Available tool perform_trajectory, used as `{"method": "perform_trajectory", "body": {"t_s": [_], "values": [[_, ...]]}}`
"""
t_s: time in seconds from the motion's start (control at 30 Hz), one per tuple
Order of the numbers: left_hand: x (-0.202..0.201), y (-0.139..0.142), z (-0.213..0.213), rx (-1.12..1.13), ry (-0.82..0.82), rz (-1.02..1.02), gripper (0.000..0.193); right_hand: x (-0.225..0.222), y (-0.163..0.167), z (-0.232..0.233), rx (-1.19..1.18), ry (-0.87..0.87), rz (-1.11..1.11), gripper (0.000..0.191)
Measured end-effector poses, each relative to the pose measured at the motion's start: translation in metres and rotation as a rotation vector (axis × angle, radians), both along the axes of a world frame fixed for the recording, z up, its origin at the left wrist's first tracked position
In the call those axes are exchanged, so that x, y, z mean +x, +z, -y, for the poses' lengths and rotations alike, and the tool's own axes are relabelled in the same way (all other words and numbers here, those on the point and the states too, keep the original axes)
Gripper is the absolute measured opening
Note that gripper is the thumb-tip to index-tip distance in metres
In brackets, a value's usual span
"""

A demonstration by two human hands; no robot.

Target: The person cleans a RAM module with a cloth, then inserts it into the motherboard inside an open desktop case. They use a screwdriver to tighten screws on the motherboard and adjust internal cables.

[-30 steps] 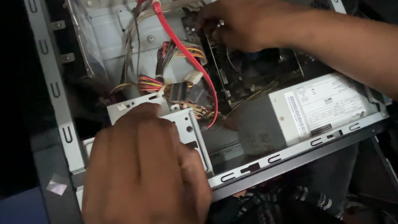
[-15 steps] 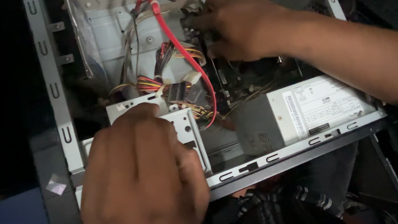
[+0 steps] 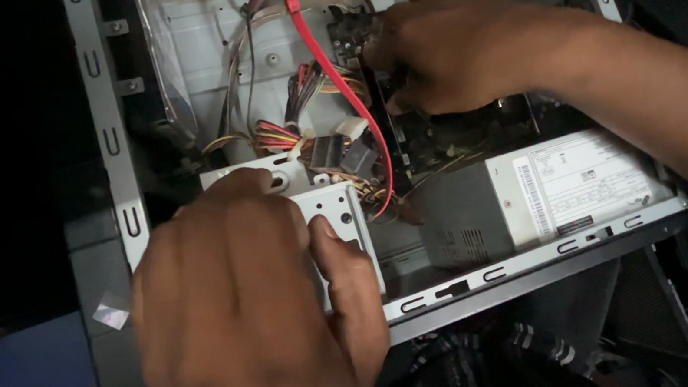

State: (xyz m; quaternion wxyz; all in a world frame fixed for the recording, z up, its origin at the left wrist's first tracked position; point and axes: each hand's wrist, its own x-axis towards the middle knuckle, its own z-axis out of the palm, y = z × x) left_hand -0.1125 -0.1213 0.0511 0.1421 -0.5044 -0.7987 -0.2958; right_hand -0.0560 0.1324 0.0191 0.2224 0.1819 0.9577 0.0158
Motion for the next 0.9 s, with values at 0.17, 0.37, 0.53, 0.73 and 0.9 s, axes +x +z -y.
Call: {"method": "perform_trajectory", "body": {"t_s": [0.17, 0.37, 0.53, 0.73, 0.9], "values": [[0.000, 0.000, 0.001, -0.004, 0.017, 0.013, 0.016, -0.003, 0.003, 0.005, -0.018, -0.092, 0.178, 0.066], [0.000, -0.006, 0.005, 0.041, -0.029, 0.036, 0.016, -0.006, 0.004, 0.012, 0.076, 0.056, 0.086, 0.066], [0.001, -0.008, 0.003, -0.016, -0.022, 0.052, 0.014, -0.012, 0.003, 0.017, 0.087, 0.015, 0.139, 0.066], [-0.004, -0.003, 0.001, 0.043, -0.049, -0.018, 0.026, -0.018, -0.001, 0.017, 0.072, -0.037, 0.102, 0.060], [-0.002, -0.010, 0.003, 0.074, -0.037, 0.018, 0.026, -0.021, -0.005, 0.012, 0.096, 0.002, 0.086, 0.060]]}}
